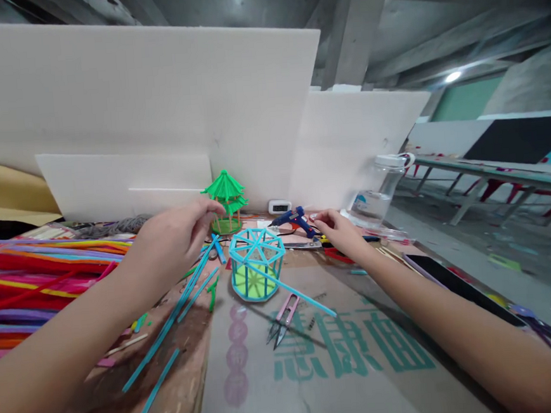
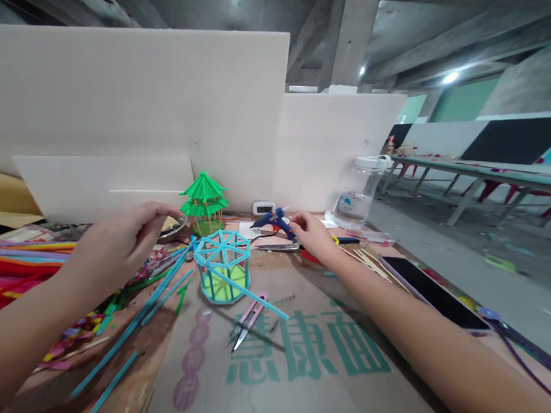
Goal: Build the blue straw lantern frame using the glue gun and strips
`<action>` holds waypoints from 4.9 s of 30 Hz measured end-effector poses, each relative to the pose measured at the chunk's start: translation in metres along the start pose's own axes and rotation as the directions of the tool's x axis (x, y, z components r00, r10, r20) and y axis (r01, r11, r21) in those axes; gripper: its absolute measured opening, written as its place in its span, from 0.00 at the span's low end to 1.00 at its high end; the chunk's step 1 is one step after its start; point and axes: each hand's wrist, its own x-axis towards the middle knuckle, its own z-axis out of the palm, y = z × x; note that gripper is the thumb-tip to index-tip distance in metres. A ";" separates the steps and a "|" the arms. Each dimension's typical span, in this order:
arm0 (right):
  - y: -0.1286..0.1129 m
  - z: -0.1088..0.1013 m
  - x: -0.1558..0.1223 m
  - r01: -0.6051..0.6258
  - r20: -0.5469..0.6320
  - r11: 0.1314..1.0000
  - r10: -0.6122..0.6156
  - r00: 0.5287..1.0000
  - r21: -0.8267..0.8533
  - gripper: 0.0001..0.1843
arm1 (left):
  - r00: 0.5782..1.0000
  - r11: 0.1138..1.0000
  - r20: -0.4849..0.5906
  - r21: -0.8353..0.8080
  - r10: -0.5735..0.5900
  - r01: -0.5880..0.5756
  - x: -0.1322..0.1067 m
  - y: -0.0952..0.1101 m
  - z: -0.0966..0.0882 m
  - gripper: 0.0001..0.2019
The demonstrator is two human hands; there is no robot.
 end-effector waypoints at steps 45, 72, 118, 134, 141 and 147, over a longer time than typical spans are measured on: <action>0.009 0.034 0.048 -0.121 0.146 0.989 0.132 0.980 -0.083 0.16 | 0.942 0.948 0.129 -0.121 0.310 -0.295 -0.005 0.002 0.038 0.12; -0.047 -0.016 -0.121 0.338 0.148 0.908 -0.381 0.913 0.247 0.12 | 0.885 0.883 0.027 -0.080 0.466 -0.463 -0.011 0.004 0.059 0.09; -0.052 -0.009 -0.119 0.463 0.129 0.879 -0.475 0.870 0.116 0.11 | 0.884 0.877 -0.047 -0.110 0.465 -0.467 -0.012 0.006 0.064 0.08; -0.044 -0.007 -0.119 0.472 0.154 0.879 -0.477 0.865 0.070 0.11 | 0.876 0.871 -0.061 -0.100 0.478 -0.482 -0.010 0.006 0.064 0.10; -0.055 -0.010 -0.119 0.484 0.137 0.874 -0.485 0.864 0.047 0.11 | 0.881 0.877 -0.060 -0.090 0.469 -0.473 -0.010 0.004 0.067 0.10; -0.059 -0.010 -0.117 0.498 0.131 0.867 -0.495 0.859 0.011 0.12 | 0.882 0.877 -0.047 -0.099 0.468 -0.471 -0.010 0.003 0.066 0.10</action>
